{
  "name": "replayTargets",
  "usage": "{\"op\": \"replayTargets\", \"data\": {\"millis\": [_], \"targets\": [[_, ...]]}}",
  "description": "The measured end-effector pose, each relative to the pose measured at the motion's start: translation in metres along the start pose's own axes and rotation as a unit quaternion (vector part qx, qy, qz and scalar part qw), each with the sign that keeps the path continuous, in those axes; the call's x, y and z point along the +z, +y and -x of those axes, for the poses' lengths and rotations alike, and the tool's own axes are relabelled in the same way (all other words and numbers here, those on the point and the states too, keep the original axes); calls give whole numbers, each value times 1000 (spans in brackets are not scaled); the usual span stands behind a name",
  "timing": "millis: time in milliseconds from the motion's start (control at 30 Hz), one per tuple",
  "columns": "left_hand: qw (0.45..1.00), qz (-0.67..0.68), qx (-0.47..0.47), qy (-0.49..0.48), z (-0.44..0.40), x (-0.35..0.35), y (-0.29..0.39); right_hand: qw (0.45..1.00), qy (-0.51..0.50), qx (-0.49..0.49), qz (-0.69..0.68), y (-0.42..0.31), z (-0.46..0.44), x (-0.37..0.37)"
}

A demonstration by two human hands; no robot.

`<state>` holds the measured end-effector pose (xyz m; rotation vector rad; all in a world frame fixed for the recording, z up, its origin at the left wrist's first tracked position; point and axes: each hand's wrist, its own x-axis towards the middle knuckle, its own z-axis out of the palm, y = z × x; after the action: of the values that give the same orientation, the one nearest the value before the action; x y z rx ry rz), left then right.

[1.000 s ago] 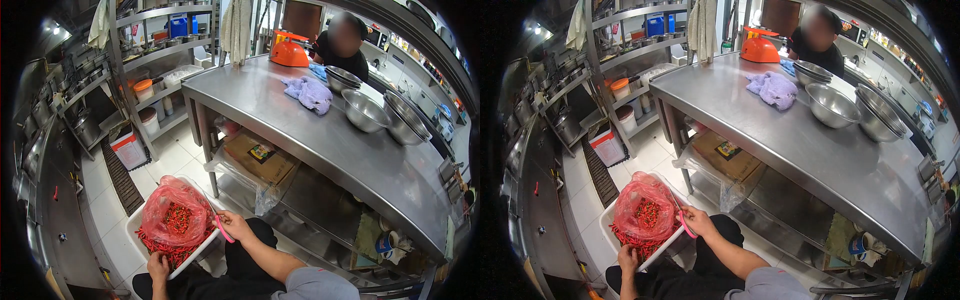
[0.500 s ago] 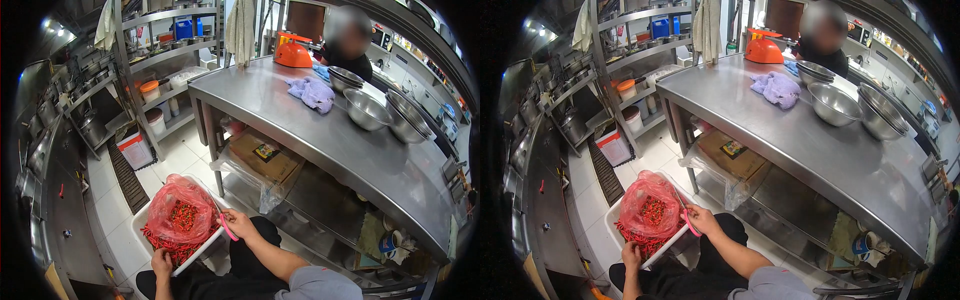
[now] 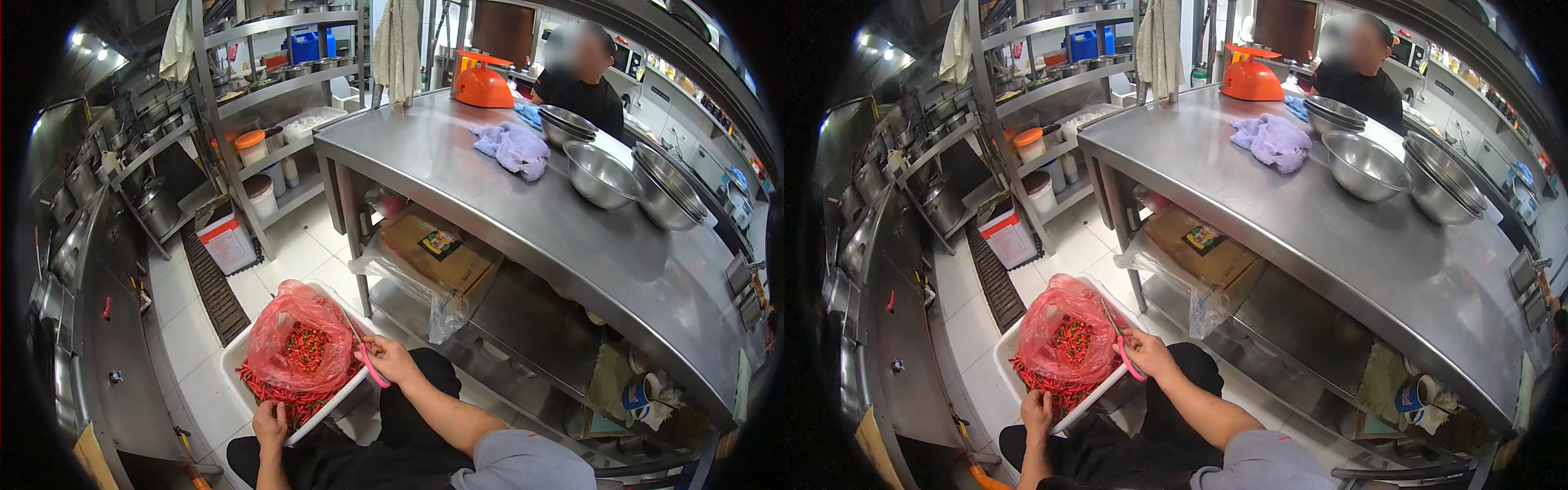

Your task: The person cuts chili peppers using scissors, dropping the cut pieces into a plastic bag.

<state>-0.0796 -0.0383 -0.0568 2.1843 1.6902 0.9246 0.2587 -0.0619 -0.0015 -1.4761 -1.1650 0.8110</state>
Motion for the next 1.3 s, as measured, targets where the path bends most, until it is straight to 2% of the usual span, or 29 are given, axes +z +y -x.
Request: {"op": "replayTargets", "data": {"millis": [300, 700, 800, 900, 1033, 1100, 1167, 1233, 1300], "targets": [[999, -25, 19, -27, 2, 2, -5, 999, 20, -19, -20, 4, 2, -1], [988, -128, -1, -88, 0, 3, 4, 999, 20, -38, -4, 19, 10, -21], [989, -110, -16, -99, -1, -1, 4, 999, 31, -10, 36, 20, 15, -29], [992, -69, -14, -101, -7, -1, -3, 993, 96, -61, -34, 16, 16, -28], [993, -12, -30, -110, -23, -16, 8, 994, 99, -52, 6, 24, 20, -30], [992, -9, -34, -122, -37, -29, 28, 996, 67, -55, 38, 33, 22, -24], [992, -15, -1, -123, -49, -42, 39, 991, 83, -89, 59, 44, 34, -19], [991, 1, -8, -136, -63, -40, 18, 987, 104, -94, 80, 53, 41, -23], [963, -65, -6, -260, -78, -36, 3, 988, 112, -80, 73, 57, 55, -27]]}}
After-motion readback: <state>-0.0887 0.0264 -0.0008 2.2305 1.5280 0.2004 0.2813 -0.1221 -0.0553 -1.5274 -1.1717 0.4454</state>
